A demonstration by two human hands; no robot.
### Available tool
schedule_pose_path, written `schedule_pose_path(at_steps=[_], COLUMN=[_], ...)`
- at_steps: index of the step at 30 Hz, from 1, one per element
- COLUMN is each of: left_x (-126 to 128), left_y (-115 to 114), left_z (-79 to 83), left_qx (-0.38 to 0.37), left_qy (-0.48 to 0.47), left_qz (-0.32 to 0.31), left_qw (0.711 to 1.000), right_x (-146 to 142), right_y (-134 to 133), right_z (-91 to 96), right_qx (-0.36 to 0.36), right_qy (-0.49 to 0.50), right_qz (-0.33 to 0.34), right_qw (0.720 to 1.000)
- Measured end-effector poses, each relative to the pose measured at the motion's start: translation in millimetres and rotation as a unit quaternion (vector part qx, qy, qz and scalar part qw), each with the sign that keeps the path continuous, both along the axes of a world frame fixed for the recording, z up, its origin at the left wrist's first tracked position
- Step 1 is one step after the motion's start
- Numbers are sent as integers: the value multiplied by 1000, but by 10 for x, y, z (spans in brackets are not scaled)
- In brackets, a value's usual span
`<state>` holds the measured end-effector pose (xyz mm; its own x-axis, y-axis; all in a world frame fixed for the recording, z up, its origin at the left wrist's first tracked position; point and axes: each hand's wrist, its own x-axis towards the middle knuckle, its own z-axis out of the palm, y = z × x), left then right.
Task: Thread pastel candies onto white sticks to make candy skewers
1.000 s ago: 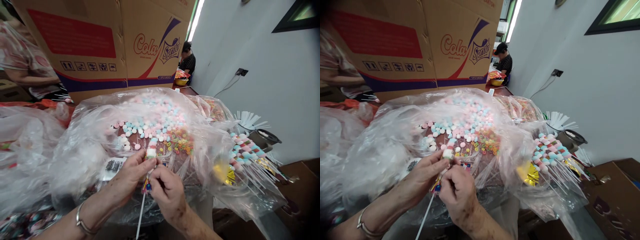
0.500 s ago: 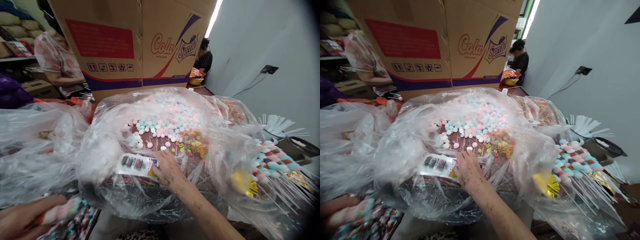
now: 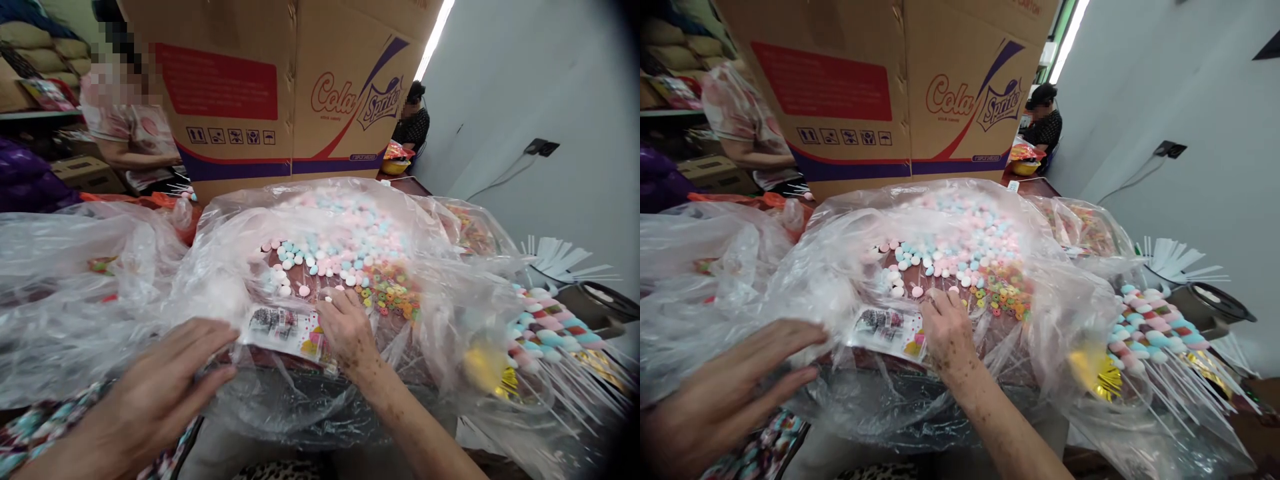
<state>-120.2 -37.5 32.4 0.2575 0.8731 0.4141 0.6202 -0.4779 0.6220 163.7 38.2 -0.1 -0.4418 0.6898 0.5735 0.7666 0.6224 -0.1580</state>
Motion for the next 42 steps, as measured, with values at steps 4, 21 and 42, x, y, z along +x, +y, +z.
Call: schedule_pose_path(at_steps=[4, 21, 42], left_x=[737, 1266, 1169], left_y=[440, 727, 530], left_z=[75, 50, -79], left_qx=[84, -288, -200], left_qy=[104, -46, -136], left_qz=[-42, -248, -175], left_qw=[990, 924, 954], right_x=[73, 475, 2946], right_y=[-114, -434, -1051], right_z=[150, 200, 130], right_qx=[31, -20, -188], right_qy=[67, 193, -54], right_qz=[63, 0, -586], right_qw=[995, 981, 787])
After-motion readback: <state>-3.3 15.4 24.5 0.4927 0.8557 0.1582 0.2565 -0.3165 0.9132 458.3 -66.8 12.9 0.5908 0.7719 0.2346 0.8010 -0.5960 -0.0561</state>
